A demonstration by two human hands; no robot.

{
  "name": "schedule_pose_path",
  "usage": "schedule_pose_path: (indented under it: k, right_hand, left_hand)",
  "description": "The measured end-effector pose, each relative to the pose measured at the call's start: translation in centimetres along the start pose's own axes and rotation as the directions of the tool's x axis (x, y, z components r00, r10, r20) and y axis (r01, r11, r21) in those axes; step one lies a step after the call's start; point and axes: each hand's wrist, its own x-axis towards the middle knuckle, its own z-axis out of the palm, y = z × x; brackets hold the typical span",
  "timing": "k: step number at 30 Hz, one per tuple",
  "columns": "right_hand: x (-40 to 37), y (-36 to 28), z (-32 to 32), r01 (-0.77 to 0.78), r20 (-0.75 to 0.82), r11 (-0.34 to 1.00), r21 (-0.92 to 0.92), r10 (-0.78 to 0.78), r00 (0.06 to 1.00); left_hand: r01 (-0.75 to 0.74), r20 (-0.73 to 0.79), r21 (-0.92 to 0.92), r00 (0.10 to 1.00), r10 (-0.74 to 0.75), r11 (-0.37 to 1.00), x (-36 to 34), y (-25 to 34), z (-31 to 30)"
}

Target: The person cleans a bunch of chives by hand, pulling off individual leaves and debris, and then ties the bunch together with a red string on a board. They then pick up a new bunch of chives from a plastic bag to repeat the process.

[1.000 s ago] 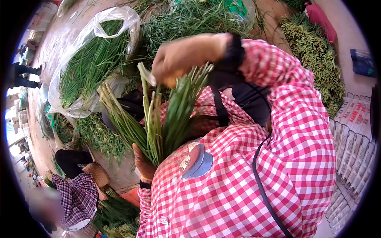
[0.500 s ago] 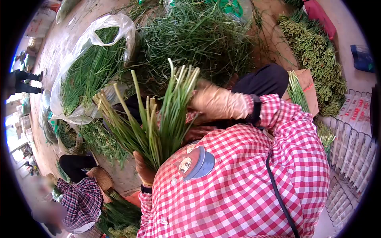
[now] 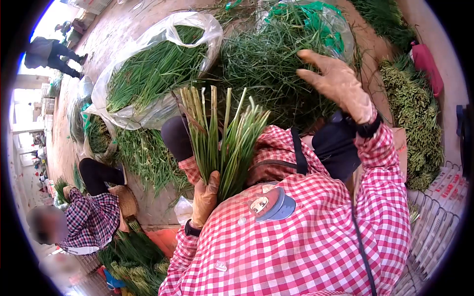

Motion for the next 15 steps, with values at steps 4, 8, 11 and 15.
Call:
schedule_pose_path:
  k: [4,8,11,15]
  right_hand:
    - [1.8,-8.7,-1.8,0.278,-0.240,0.769,0.575,-0.165,0.957]
    - [3.1,-13.7,-0.5,-0.051,0.591,0.951,0.304,-0.147,0.793]
    - [1.0,-14.3,3.7,-0.321,0.515,0.544,0.775,-0.250,0.820]
    - [1.1,-13.3,4.1,-0.369,0.522,0.553,0.747,-0.144,0.840]
  left_hand:
    - [-0.124,0.020,0.154,0.992,0.122,0.980,0.4,0.2,0.7]
    - [-0.078,0.043,0.036,0.996,0.076,0.996,-0.1,-0.1,1.3]
    - [-0.037,0.069,-0.121,0.997,0.046,0.992,-0.4,0.1,2.1]
    - [0.066,0.154,-0.170,0.987,-0.040,0.983,-0.2,1.8,1.6]
